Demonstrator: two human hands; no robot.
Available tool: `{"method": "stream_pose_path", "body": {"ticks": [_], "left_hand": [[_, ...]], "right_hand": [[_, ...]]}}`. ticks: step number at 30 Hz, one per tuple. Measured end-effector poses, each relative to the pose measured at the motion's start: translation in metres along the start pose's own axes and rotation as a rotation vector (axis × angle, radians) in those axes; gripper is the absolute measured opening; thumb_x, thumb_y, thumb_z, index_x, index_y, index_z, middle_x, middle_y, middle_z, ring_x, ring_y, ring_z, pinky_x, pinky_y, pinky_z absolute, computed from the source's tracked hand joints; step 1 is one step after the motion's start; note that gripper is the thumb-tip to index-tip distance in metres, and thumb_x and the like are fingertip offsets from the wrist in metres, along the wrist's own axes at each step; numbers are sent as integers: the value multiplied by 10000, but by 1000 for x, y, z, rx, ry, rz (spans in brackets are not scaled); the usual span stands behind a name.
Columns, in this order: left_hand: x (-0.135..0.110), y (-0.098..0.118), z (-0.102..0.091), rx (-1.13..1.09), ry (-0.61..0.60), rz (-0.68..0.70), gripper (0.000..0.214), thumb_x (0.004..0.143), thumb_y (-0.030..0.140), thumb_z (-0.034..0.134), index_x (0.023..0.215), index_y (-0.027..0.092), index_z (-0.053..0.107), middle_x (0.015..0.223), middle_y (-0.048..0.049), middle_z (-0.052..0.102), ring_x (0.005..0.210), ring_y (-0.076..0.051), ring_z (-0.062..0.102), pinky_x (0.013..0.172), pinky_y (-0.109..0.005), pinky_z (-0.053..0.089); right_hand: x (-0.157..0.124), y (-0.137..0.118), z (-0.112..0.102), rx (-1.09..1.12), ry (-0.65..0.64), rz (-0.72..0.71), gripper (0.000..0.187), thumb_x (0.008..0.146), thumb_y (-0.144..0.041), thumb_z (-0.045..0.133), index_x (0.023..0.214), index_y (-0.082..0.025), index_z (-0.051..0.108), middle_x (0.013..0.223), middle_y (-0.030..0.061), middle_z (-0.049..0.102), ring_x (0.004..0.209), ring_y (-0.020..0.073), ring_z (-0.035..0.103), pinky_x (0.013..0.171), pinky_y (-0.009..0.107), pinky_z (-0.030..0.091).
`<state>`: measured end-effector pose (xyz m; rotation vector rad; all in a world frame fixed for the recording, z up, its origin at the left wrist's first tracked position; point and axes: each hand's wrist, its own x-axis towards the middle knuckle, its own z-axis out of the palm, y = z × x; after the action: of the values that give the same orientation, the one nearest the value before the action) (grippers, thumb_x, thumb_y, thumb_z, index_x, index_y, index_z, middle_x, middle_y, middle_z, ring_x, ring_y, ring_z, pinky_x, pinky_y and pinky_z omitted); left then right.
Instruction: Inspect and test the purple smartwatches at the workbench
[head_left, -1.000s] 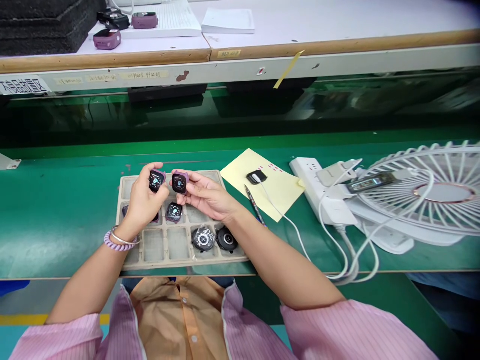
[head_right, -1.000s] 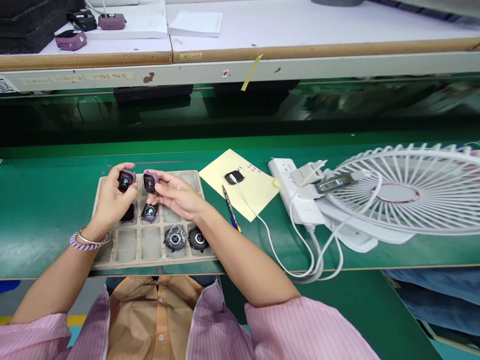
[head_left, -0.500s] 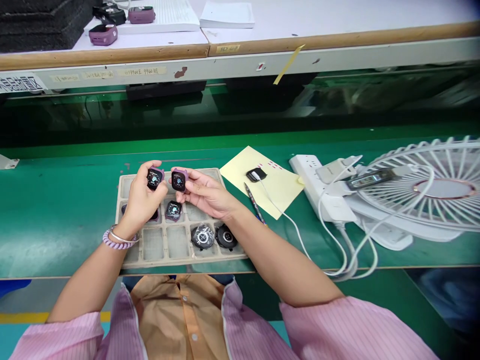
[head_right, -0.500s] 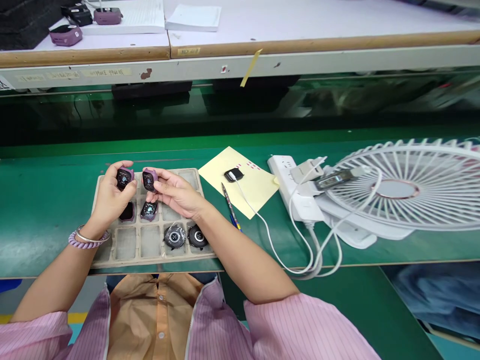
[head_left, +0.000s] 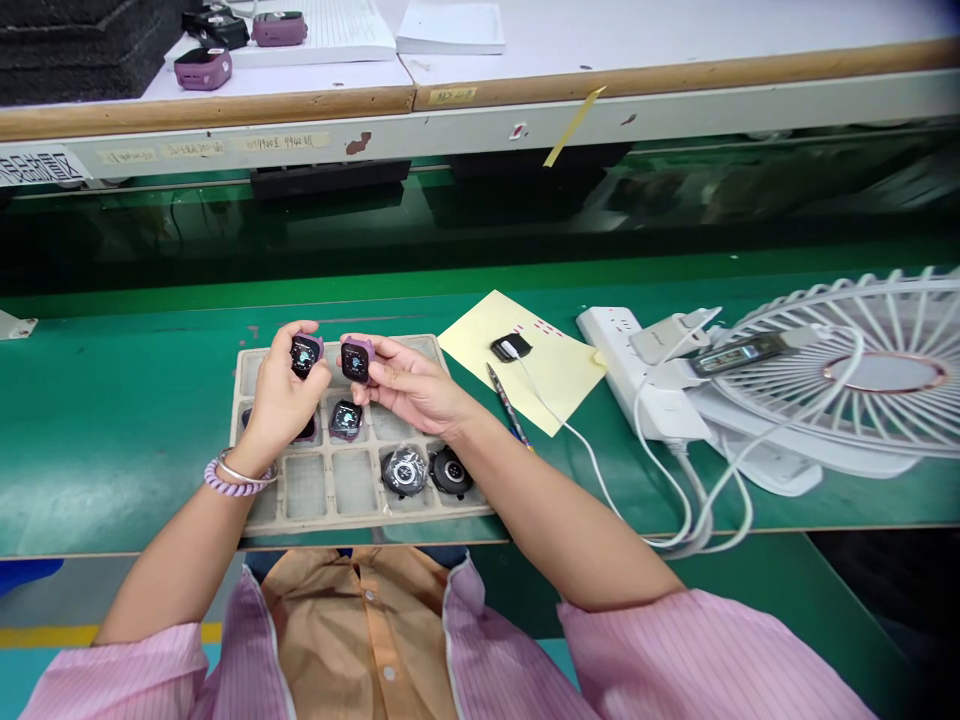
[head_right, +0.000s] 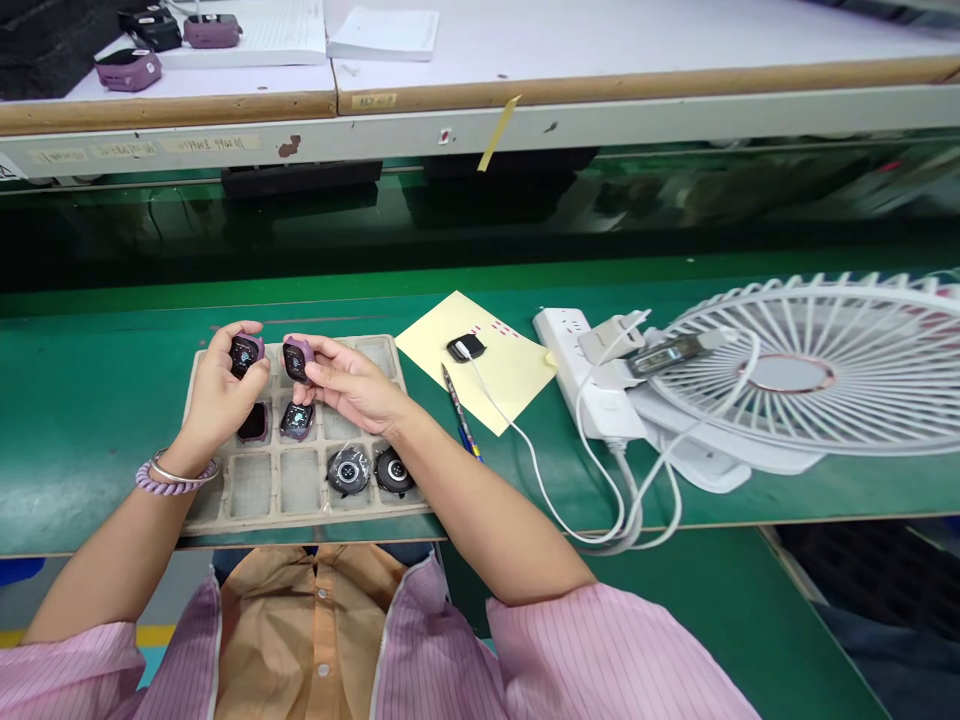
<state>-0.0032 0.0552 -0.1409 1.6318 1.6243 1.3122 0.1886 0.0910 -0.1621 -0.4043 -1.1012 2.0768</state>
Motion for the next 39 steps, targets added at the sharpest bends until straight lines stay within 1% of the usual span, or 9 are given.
{"method": "stream_pose_path", "body": {"ticks": [6, 10, 14, 18, 24, 31, 35, 37, 39], "left_hand": [[2, 1, -2, 38, 25, 35, 371, 798, 204, 634, 1168, 188, 645, 901, -28, 648, 759, -172, 582, 738, -296, 535], [3, 2, -4, 53, 32, 51, 343, 805, 201, 623, 1148, 190, 645, 897, -36, 646, 770, -186, 583, 725, -306, 535], [3, 4, -4, 45, 19, 43, 352, 797, 184, 637, 1148, 200, 637, 942, -42, 659, 806, -194, 597, 754, -318, 544], [4, 3, -4, 50, -5, 16, 371, 795, 187, 636, 1166, 190, 634, 903, -25, 646, 766, -181, 596, 750, -310, 544], [3, 4, -4, 51, 7, 42, 364, 806, 190, 642, 1170, 193, 638, 959, -42, 668, 818, -194, 618, 759, -310, 547], [3, 3, -4, -38, -81, -7, 407, 800, 193, 639, 1205, 167, 623, 906, -23, 657, 772, -169, 633, 781, -307, 556], [4, -3, -2, -180, -113, -83, 478, 815, 251, 708, 1273, 190, 590, 1053, -58, 677, 897, -179, 662, 812, -300, 565], [6, -1, 0, -328, -155, -186, 550, 825, 246, 713, 1345, 208, 537, 1073, -62, 674, 837, -159, 662, 736, -275, 562], [7, 5, 1, -500, -208, -335, 553, 852, 191, 659, 1382, 214, 505, 1020, -46, 669, 709, -126, 647, 630, -242, 538]], "right_hand": [[0, 0, -1, -15, 20, -1, 490, 888, -289, 893, 1305, -213, 649, 1010, 14, 682, 796, 145, 683, 731, 256, 600], [0, 0, 0, -4, 4, -3, 496, 867, -293, 919, 1286, -219, 664, 959, 2, 683, 792, 147, 687, 730, 247, 600], [0, 1, -1, -12, 12, 5, 480, 883, -278, 896, 1299, -216, 664, 987, 10, 684, 797, 148, 685, 734, 252, 601], [0, 2, -2, -18, 18, 8, 501, 871, -286, 904, 1304, -213, 662, 997, 13, 682, 794, 150, 685, 731, 256, 600], [-1, 1, -1, -27, 23, 9, 498, 867, -299, 911, 1295, -220, 667, 1010, 12, 680, 786, 146, 678, 730, 257, 605], [-1, 1, 0, 14, -6, 7, 475, 859, -253, 917, 1272, -218, 685, 1008, 5, 691, 775, 141, 692, 721, 243, 603], [1, 0, -2, 20, 68, 53, 398, 979, -190, 737, 1360, -201, 622, 1041, 47, 734, 820, 171, 733, 746, 264, 614], [3, 0, -3, 40, 103, 54, 350, 1030, -187, 644, 1375, -194, 584, 1021, 62, 747, 843, 181, 754, 742, 256, 612], [4, 1, -5, 46, 120, 37, 312, 1041, -200, 627, 1348, -191, 574, 969, 58, 749, 823, 171, 756, 721, 231, 600]]}}
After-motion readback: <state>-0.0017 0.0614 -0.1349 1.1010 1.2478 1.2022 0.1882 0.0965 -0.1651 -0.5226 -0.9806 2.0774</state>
